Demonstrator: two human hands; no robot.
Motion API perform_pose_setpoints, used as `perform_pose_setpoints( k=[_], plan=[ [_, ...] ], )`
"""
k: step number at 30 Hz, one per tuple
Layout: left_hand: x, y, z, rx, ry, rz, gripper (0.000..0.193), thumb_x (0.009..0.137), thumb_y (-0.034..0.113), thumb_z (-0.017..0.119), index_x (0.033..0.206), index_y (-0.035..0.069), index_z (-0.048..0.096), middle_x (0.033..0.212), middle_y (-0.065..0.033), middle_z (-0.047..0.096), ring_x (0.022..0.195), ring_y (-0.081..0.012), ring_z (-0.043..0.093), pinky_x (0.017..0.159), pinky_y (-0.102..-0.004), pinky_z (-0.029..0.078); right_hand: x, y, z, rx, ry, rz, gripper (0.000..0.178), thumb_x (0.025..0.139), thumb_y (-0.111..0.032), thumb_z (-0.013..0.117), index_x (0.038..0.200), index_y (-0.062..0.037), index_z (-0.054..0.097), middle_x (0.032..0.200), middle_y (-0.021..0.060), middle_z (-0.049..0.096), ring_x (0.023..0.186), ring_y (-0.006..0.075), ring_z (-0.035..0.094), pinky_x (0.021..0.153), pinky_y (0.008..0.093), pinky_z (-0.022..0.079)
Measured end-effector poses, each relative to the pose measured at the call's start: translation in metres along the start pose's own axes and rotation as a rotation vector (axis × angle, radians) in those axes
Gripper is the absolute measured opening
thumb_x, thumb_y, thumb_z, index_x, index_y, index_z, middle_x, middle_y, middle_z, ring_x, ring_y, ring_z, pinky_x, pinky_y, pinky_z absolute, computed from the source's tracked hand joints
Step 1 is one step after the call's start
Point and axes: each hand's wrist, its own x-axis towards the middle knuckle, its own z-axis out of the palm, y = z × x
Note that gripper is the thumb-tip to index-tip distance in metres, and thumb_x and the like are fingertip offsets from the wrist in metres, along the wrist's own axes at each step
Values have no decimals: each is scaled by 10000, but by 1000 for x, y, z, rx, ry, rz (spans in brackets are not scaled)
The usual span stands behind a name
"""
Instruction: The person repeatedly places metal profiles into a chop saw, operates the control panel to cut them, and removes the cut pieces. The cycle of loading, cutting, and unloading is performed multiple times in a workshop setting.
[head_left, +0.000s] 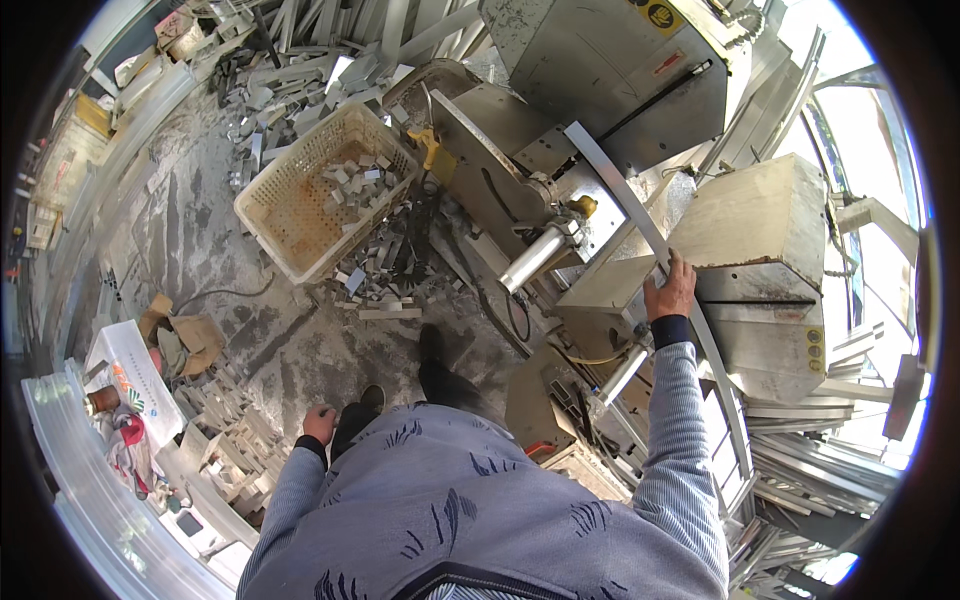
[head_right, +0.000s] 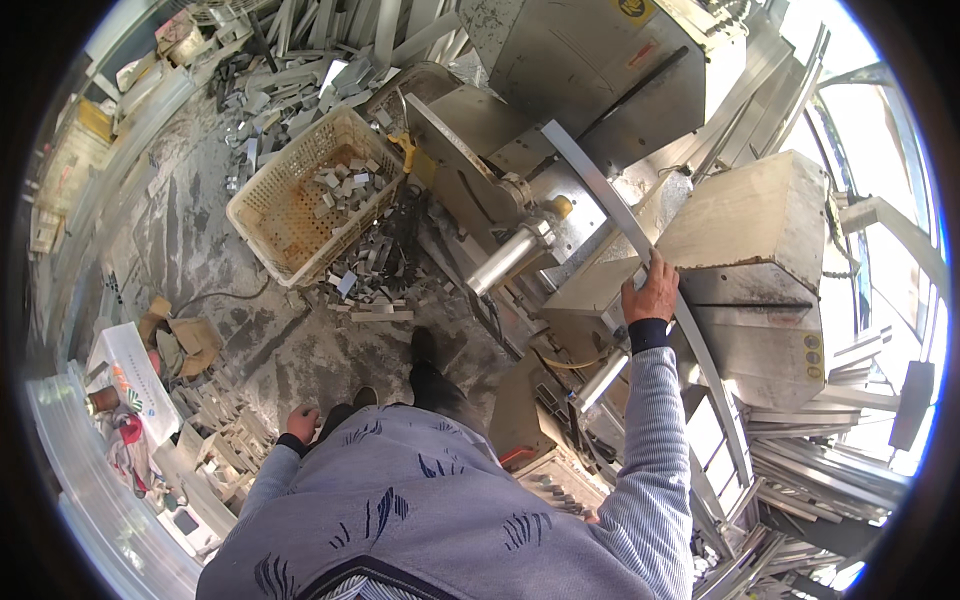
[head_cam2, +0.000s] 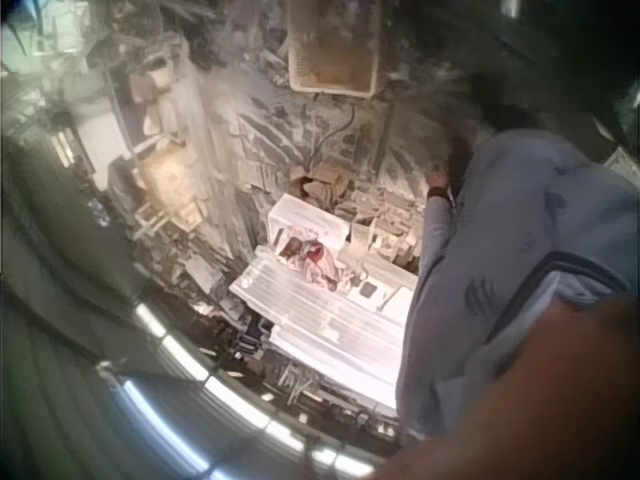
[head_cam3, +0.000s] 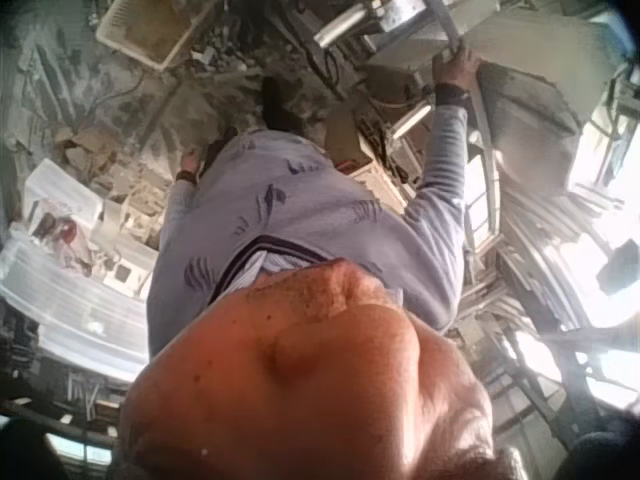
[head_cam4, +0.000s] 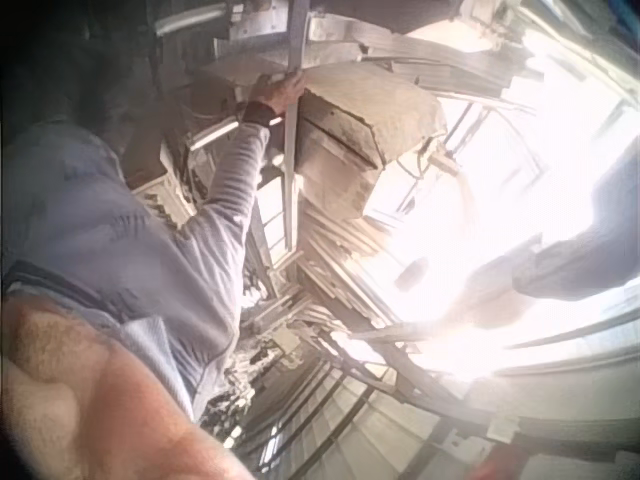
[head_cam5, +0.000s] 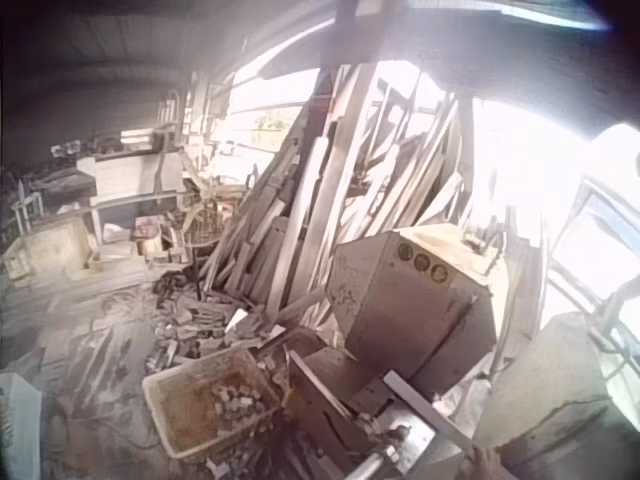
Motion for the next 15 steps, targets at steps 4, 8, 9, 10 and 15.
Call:
perform_pose_setpoints(
  k=[4,8,9,10,15],
  plan=[
    [34,-8,-25,252,-32,122,317,813,235,591,1014,-5,643,969,-171,656,803,-257,663,731,-354,517,-120,-5,-41,-7,123,108,532,656,-85,643,1170,-44,512,1035,154,557,1011,337,501,904,421,401],
    [53,-14,-50,177,-143,116,315,813,261,586,1006,22,656,983,-163,660,934,-294,621,821,-359,477,-267,-11,-57,-16,83,489,478,650,-96,639,1115,-47,540,986,132,579,964,302,540,873,397,423],
    [58,-16,-54,234,-122,189,311,812,257,587,1005,24,655,949,-152,663,892,-270,633,788,-345,485,-307,-15,-60,28,77,558,473,643,-96,631,1107,-53,548,960,121,587,939,284,559,852,394,439],
    [62,-22,-58,277,-116,196,306,811,254,588,1005,26,654,916,-141,666,850,-246,644,755,-331,493,-346,-20,-62,46,80,650,439,659,-105,617,1088,-38,556,929,120,615,879,278,594,813,383,466],
    [91,-91,-108,535,-435,478,305,824,267,573,1018,46,652,939,-161,663,910,-288,625,783,-380,480,-502,-63,-67,49,-39,981,298,696,-184,620,969,-69,647,851,100,680,817,225,651,778,335,501]
  ],
)
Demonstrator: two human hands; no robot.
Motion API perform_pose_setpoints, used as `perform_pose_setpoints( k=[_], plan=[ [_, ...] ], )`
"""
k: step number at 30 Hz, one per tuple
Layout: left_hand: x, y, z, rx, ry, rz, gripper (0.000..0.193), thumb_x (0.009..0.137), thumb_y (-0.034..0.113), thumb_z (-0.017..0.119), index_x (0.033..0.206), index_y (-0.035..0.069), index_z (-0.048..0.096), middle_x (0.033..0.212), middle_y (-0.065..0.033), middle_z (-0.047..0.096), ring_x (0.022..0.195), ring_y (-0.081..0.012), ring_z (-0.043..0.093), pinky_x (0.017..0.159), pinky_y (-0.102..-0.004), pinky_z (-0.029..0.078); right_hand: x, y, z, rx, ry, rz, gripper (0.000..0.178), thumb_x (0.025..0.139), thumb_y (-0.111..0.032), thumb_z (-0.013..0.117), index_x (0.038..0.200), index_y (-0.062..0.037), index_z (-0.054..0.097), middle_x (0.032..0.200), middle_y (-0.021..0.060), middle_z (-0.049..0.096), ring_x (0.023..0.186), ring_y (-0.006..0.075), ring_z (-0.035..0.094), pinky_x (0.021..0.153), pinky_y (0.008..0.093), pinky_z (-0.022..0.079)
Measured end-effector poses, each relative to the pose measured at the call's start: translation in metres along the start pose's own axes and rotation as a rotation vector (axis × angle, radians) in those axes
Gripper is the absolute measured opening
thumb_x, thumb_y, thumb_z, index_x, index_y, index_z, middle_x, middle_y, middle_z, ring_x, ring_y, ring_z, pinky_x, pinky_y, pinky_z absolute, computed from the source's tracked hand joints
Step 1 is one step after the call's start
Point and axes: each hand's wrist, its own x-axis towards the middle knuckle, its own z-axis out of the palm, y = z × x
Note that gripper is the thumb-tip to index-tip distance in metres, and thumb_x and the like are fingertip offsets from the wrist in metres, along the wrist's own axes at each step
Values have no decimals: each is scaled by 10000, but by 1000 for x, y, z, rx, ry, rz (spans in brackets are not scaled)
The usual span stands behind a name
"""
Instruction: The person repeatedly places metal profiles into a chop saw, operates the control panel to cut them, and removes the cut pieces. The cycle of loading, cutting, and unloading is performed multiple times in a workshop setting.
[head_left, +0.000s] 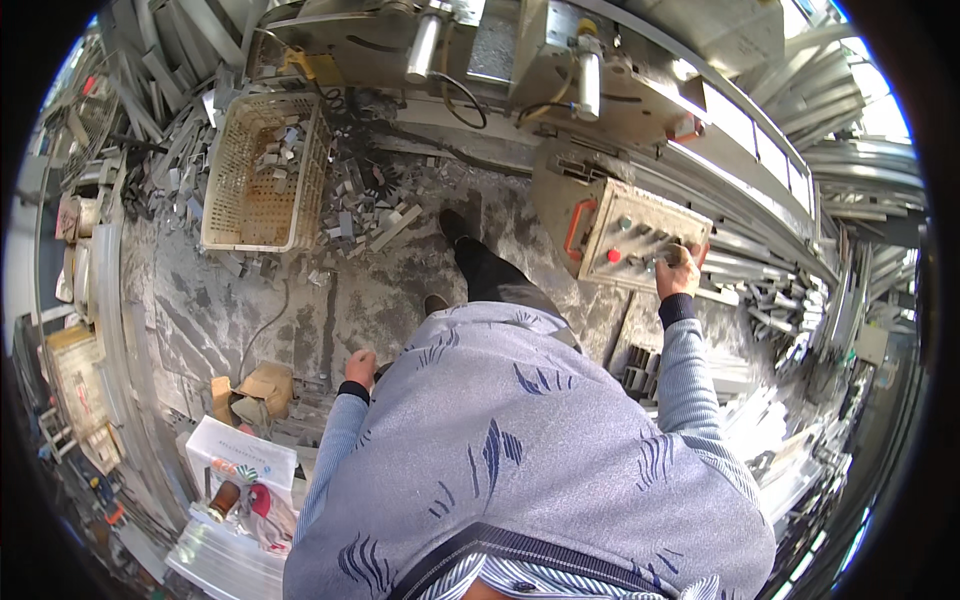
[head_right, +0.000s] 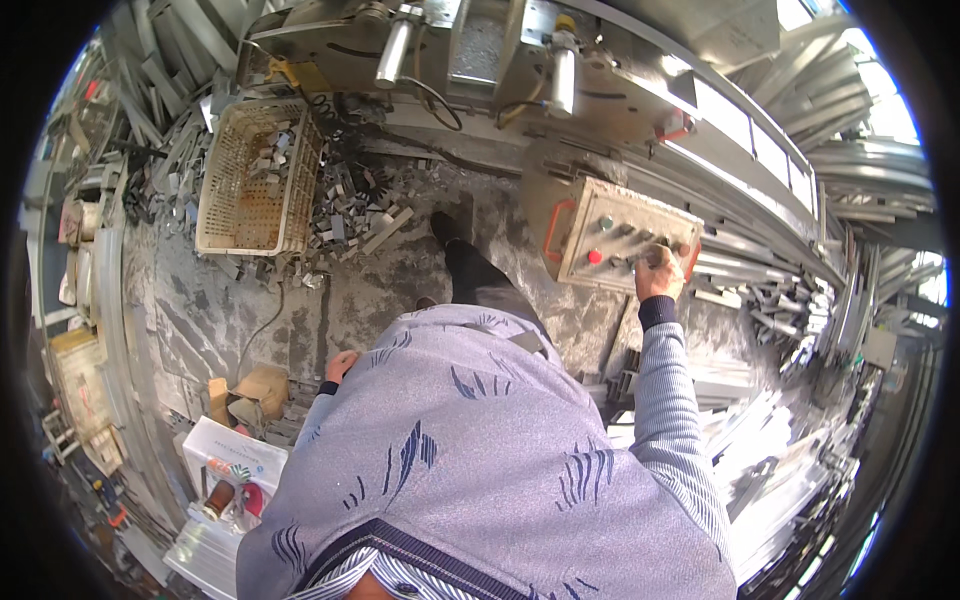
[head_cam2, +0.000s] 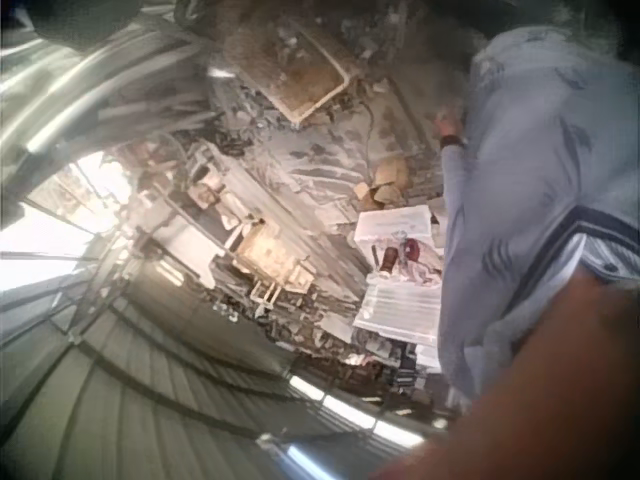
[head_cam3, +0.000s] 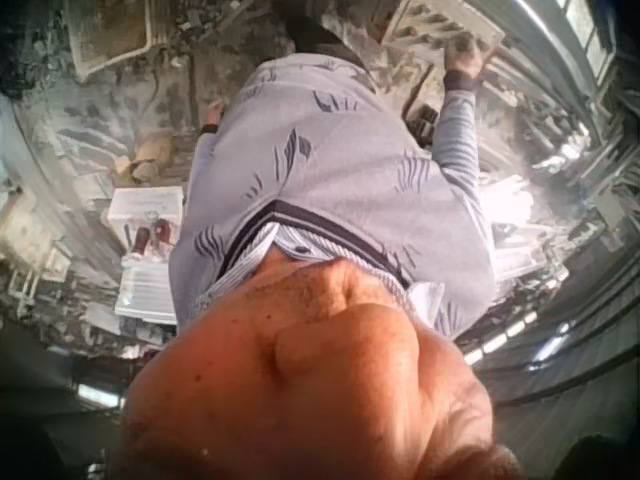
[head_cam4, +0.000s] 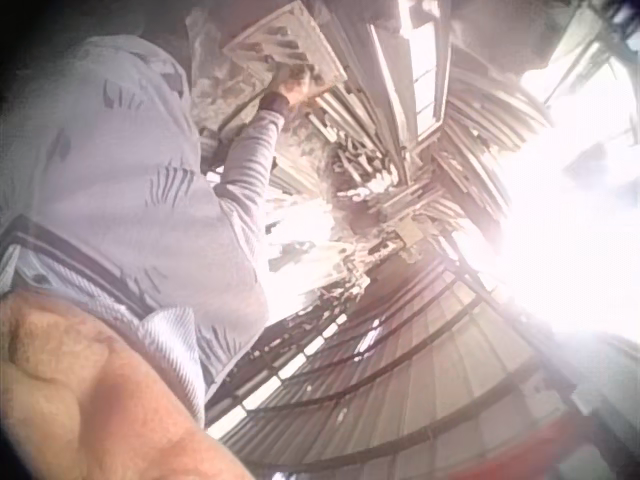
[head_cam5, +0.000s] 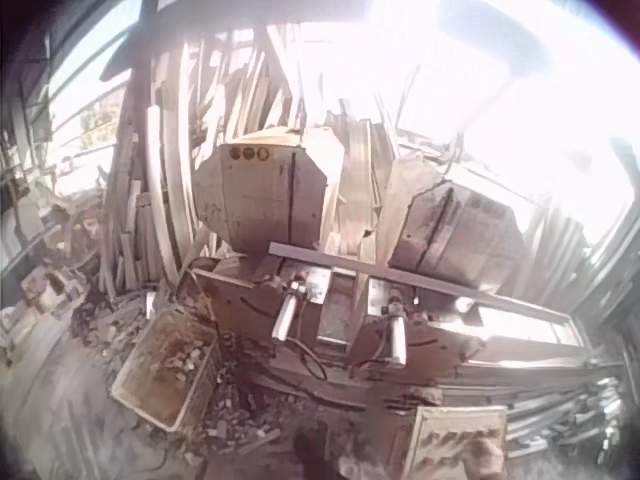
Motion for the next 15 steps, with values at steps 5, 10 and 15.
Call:
perform_pose_setpoints(
  k=[5,10,15],
  plan=[
    [22,-110,14,441,-129,402,294,853,269,543,1021,55,653,1001,-172,648,963,-320,598,823,-409,465,-58,19,23,31,-68,169,366,691,-231,674,1035,-122,617,900,73,679,882,251,638,795,359,493],
    [9,-89,-6,408,-24,302,269,858,247,554,1012,52,658,1039,-155,643,977,-296,603,848,-377,467,-55,5,48,-38,13,23,423,677,-288,719,1052,-138,592,972,56,624,899,268,621,784,378,491],
    [-51,40,-13,211,169,161,267,837,243,600,971,22,665,921,-96,672,868,-207,634,762,-309,492,-38,4,51,-169,-76,-57,366,664,-338,724,927,-117,597,933,82,615,849,292,623,729,399,498]
  ],
)
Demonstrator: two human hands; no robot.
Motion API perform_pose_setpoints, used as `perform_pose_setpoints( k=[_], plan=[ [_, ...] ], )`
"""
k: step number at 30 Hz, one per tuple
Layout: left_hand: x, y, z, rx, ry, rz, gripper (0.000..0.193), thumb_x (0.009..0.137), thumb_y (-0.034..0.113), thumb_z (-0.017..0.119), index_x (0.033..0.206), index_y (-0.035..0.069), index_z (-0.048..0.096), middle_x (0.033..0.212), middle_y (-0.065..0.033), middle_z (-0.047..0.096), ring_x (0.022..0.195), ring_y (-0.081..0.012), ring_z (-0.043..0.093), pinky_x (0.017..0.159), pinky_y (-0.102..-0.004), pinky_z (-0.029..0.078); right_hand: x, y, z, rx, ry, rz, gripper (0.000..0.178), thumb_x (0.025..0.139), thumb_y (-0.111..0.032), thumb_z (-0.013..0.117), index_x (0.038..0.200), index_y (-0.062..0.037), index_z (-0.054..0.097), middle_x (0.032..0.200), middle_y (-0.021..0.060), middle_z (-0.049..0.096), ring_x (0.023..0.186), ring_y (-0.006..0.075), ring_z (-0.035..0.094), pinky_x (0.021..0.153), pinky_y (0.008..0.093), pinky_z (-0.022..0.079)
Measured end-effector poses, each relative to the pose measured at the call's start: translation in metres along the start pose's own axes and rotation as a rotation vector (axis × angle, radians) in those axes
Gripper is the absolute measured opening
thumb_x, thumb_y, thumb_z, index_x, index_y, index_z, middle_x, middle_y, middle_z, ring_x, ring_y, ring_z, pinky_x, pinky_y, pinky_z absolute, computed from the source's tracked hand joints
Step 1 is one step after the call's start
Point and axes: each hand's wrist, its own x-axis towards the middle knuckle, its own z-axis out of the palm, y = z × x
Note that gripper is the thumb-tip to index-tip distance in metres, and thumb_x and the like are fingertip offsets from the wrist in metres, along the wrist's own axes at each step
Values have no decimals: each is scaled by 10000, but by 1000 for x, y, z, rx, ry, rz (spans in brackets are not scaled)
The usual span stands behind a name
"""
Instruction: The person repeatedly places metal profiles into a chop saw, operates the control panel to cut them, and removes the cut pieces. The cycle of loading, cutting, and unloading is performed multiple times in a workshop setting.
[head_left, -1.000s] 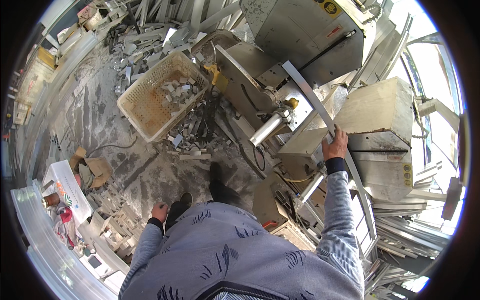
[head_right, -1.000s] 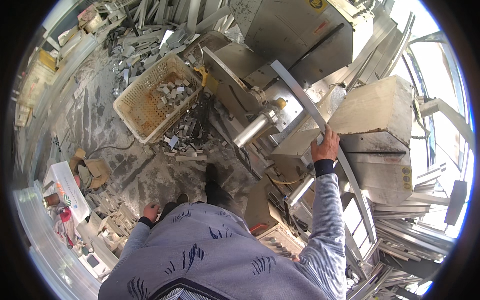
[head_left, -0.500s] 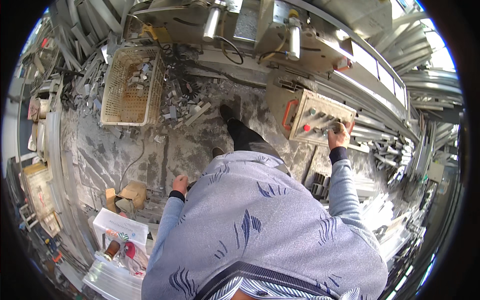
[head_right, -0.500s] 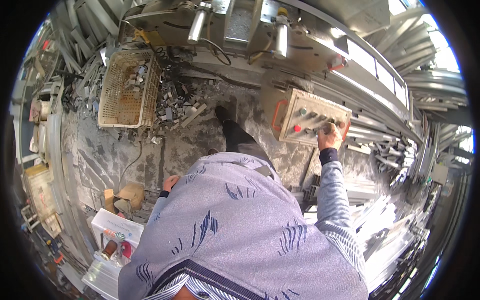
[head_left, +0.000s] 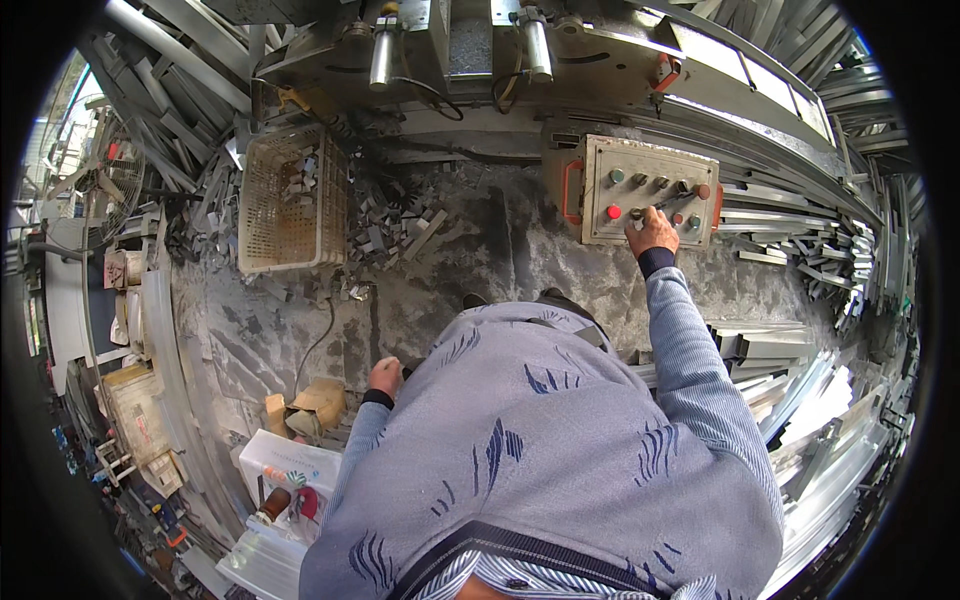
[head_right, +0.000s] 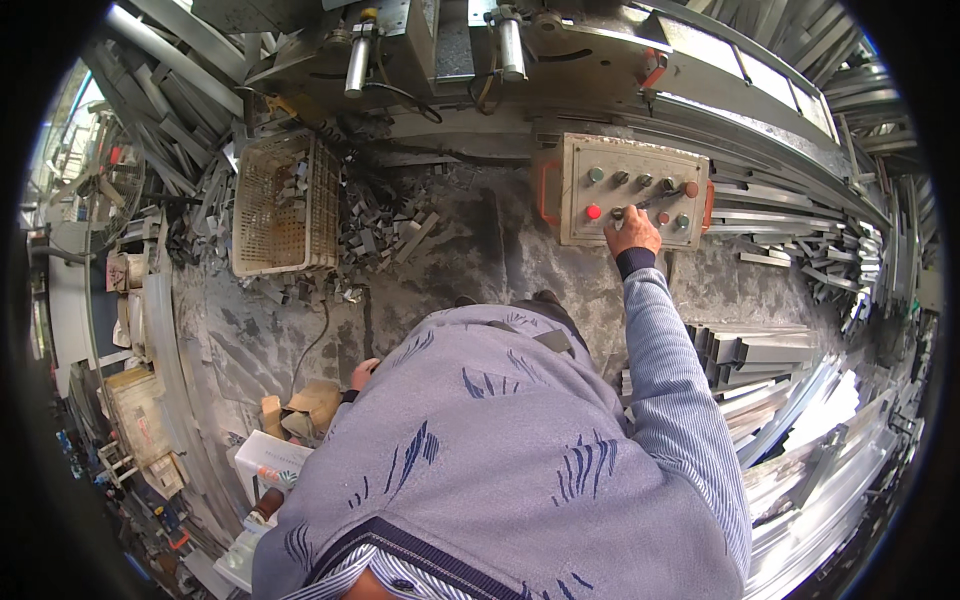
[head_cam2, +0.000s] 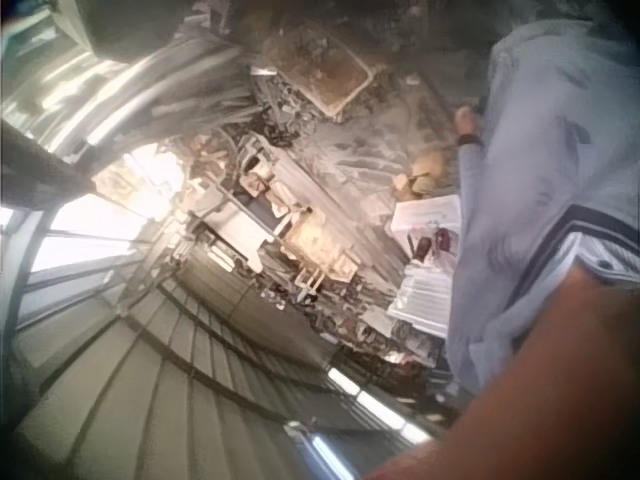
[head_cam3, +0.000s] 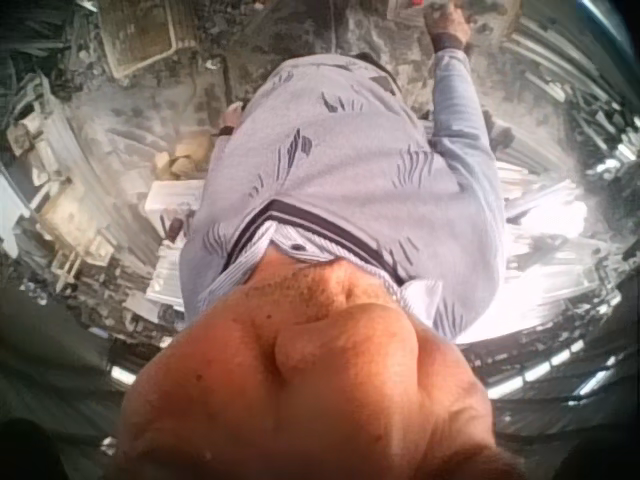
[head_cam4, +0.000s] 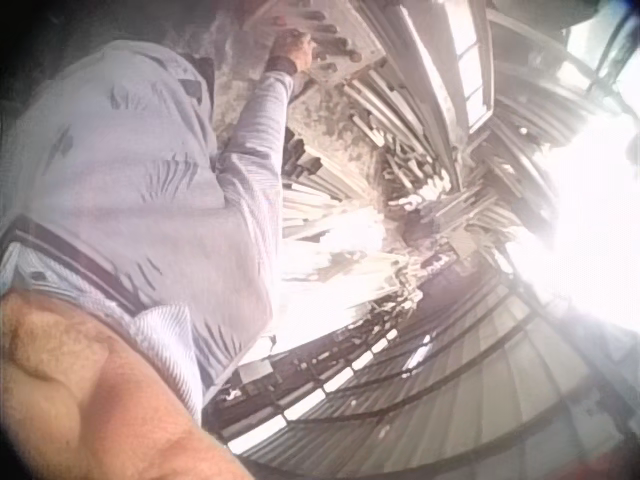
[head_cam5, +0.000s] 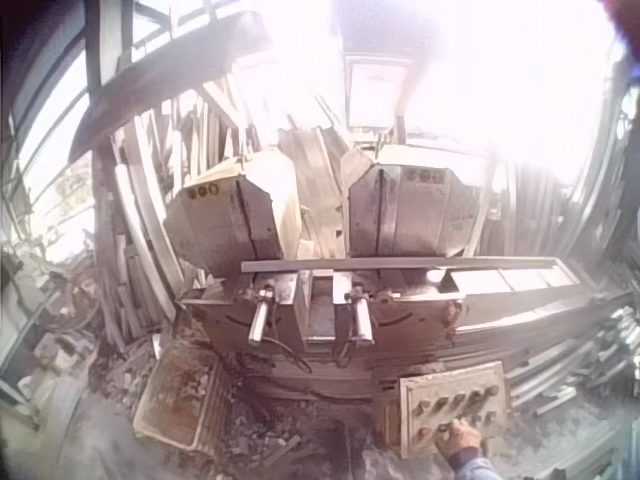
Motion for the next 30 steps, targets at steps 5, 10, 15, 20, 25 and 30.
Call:
perform_pose_setpoints(
  k=[5,10,15,20,25,30],
  plan=[
    [-19,50,27,-101,-86,-102,283,829,292,591,954,52,671,907,-87,662,822,-207,627,717,-314,488,14,13,5,-16,-36,-117,341,651,-335,728,851,-99,586,865,87,631,833,279,631,717,390,499],
    [-29,49,82,-48,-170,21,259,876,258,551,1014,71,665,1065,-113,646,1011,-264,599,858,-337,458,26,30,14,0,-90,-218,324,744,-354,689,823,-70,554,865,105,644,831,283,636,700,401,494],
    [-54,62,120,-423,-129,249,204,897,193,547,996,68,674,1046,-114,654,995,-253,605,856,-325,458,29,28,20,-1,-58,-155,329,822,-387,601,787,-64,551,747,147,651,741,324,642,660,437,494],
    [-63,56,139,-395,-169,80,214,878,221,596,983,51,673,1014,-114,661,975,-251,611,859,-326,457,21,35,14,165,-59,-82,305,829,-382,586,793,-80,562,742,159,645,731,347,632,648,453,480],
    [-96,55,131,-623,-305,254,249,906,206,541,1068,45,639,1133,-116,612,1046,-243,576,895,-345,445,-10,85,20,345,5,44,217,788,-294,613,857,-92,572,788,142,642,760,344,623,674,438,479],
    [-85,57,119,-488,-373,160,261,895,218,545,1060,40,639,1119,-113,613,1032,-237,578,884,-341,448,-24,139,26,400,180,89,507,737,-148,642,1212,-106,470,993,110,567,923,280,584,774,383,474]
  ],
)
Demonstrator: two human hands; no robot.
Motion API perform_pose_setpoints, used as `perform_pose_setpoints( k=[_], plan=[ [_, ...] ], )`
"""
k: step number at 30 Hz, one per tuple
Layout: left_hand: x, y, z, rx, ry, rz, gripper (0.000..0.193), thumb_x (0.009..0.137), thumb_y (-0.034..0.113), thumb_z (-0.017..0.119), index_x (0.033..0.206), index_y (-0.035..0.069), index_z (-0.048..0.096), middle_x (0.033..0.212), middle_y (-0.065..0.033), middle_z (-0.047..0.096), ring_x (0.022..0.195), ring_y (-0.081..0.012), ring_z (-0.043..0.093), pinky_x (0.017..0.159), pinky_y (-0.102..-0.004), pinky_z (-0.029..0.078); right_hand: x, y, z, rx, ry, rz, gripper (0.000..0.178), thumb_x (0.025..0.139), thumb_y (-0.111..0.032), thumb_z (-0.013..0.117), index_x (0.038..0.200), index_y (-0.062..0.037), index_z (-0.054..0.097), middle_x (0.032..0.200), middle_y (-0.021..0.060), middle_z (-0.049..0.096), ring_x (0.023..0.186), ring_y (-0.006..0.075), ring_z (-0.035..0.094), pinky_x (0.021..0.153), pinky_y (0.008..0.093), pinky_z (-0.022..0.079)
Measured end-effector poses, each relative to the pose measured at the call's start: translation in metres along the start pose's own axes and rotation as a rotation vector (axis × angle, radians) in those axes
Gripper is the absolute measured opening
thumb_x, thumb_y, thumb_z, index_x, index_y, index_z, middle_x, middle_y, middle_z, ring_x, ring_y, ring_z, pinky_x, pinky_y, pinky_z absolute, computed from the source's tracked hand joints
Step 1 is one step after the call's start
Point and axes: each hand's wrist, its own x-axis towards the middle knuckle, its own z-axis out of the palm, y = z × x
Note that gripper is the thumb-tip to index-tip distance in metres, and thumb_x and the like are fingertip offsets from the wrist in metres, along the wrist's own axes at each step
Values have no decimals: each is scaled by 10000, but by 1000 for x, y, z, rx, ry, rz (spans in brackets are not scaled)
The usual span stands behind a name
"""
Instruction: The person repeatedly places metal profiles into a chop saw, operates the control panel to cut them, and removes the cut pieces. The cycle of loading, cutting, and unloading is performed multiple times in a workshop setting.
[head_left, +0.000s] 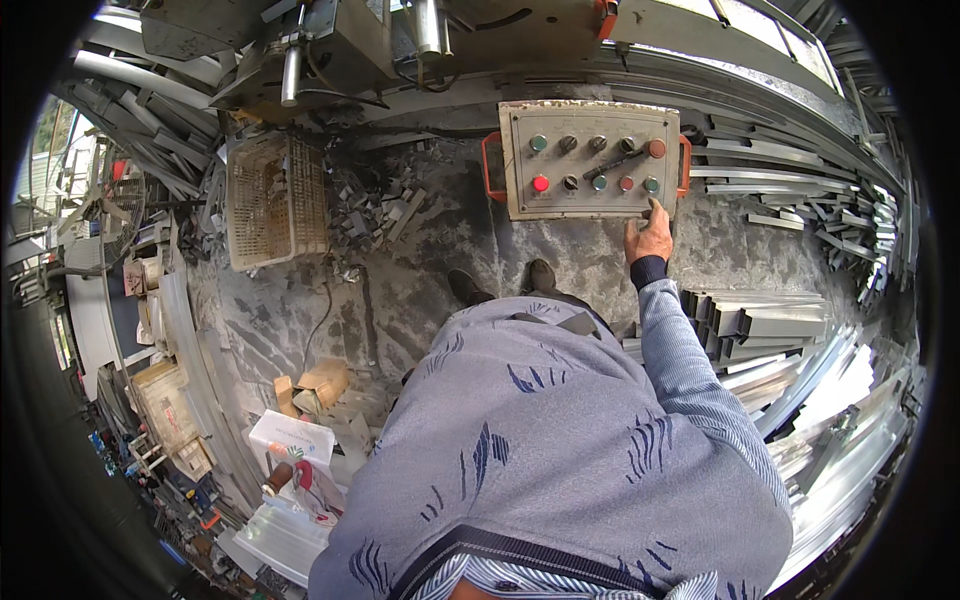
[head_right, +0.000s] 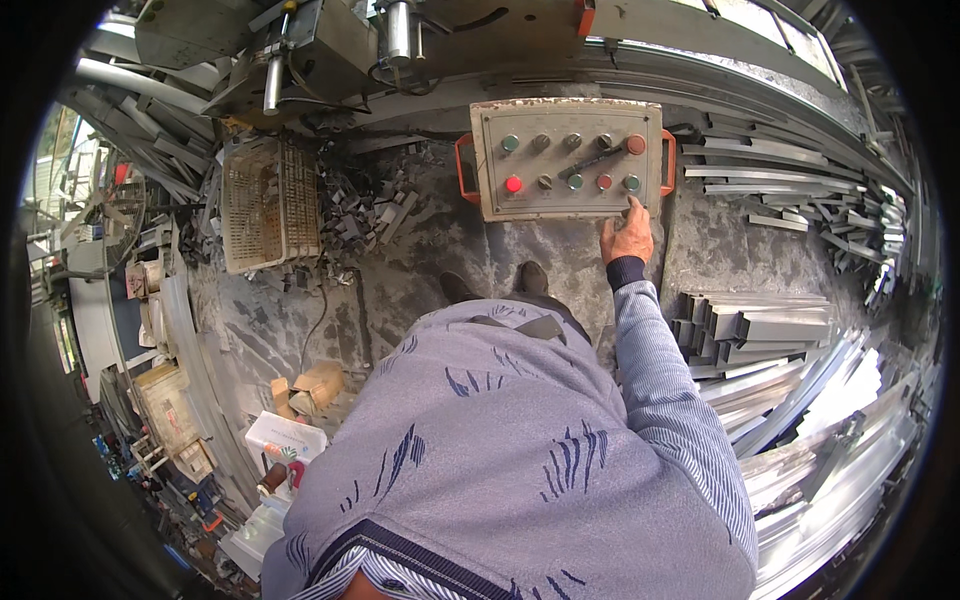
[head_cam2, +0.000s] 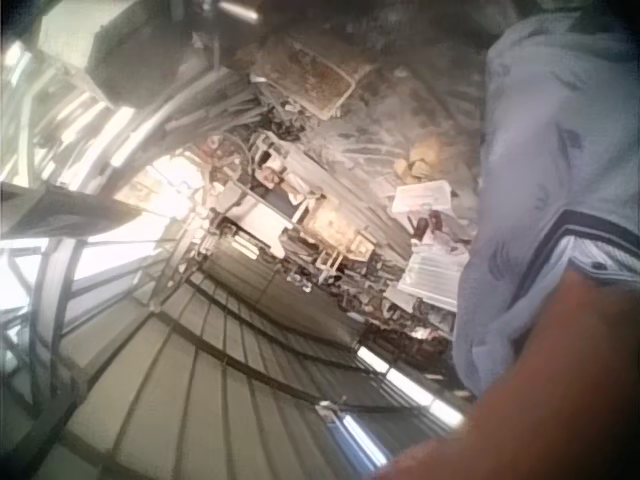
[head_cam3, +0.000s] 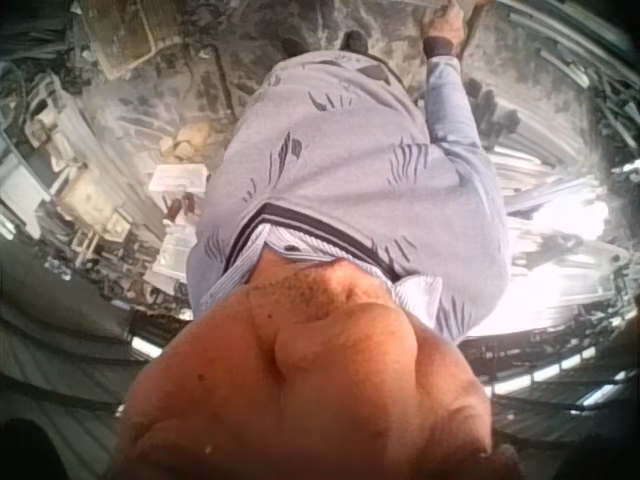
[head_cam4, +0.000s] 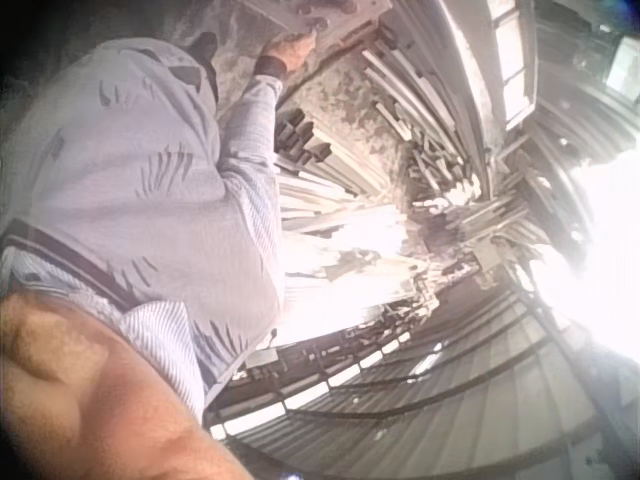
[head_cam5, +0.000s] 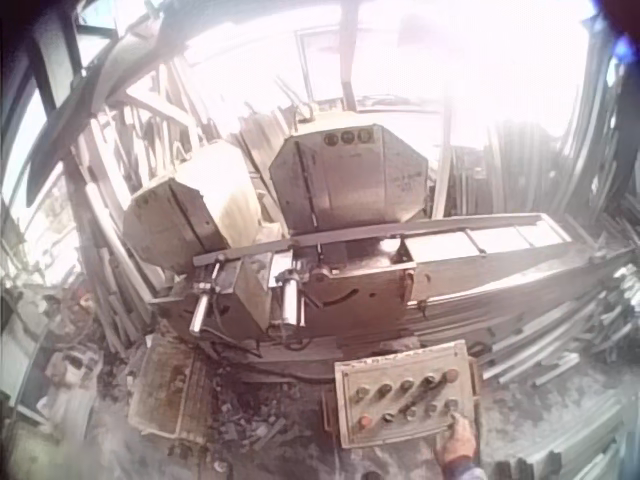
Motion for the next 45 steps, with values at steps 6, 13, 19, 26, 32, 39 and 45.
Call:
perform_pose_setpoints(
  k=[6,13,19,26,32,39,45],
  plan=[
    [15,6,-7,47,18,-66,277,881,233,549,1051,34,639,1102,-111,614,1016,-229,580,869,-336,451,8,19,5,-187,-116,45,819,712,-140,694,1417,-219,285,1124,147,497,999,330,552,821,404,478],
    [41,64,34,310,472,-429,279,802,334,611,974,123,673,963,-113,665,816,-231,647,754,-334,499,29,15,6,-301,-384,155,744,801,-221,651,1439,-188,271,1221,141,559,1013,308,583,827,402,474],
    [37,83,51,326,468,-473,283,802,359,583,925,126,685,940,-112,673,897,-275,629,806,-348,479,50,18,13,-582,-305,-50,710,768,-314,653,1388,-130,360,1069,168,630,931,333,615,802,434,479],
    [8,45,54,237,444,-569,298,783,366,568,832,106,706,824,-149,669,808,-296,638,756,-388,480,47,-10,8,-563,-303,-38,550,753,-312,580,1235,-65,483,981,206,639,877,377,622,747,459,478],
    [-4,15,54,290,423,-694,333,827,371,554,854,72,697,869,-155,668,848,-317,621,790,-420,468,50,8,16,-578,-286,-49,541,746,-335,584,1209,-67,503,992,198,638,893,378,618,758,469,475],
    [0,26,60,261,466,-617,373,833,404,556,975,85,688,1014,-142,654,939,-310,603,838,-408,457,47,-9,13,-577,-288,37,553,728,-336,585,1212,-86,494,978,191,640,882,383,618,750,474,479],
    [-6,26,65,264,497,-507,440,822,467,563,934,61,690,972,-184,652,923,-337,608,810,-406,466,46,-2,13,-555,-264,-20,626,699,-286,657,1237,-41,452,1017,221,631,916,377,618,782,456,486]
  ],
)
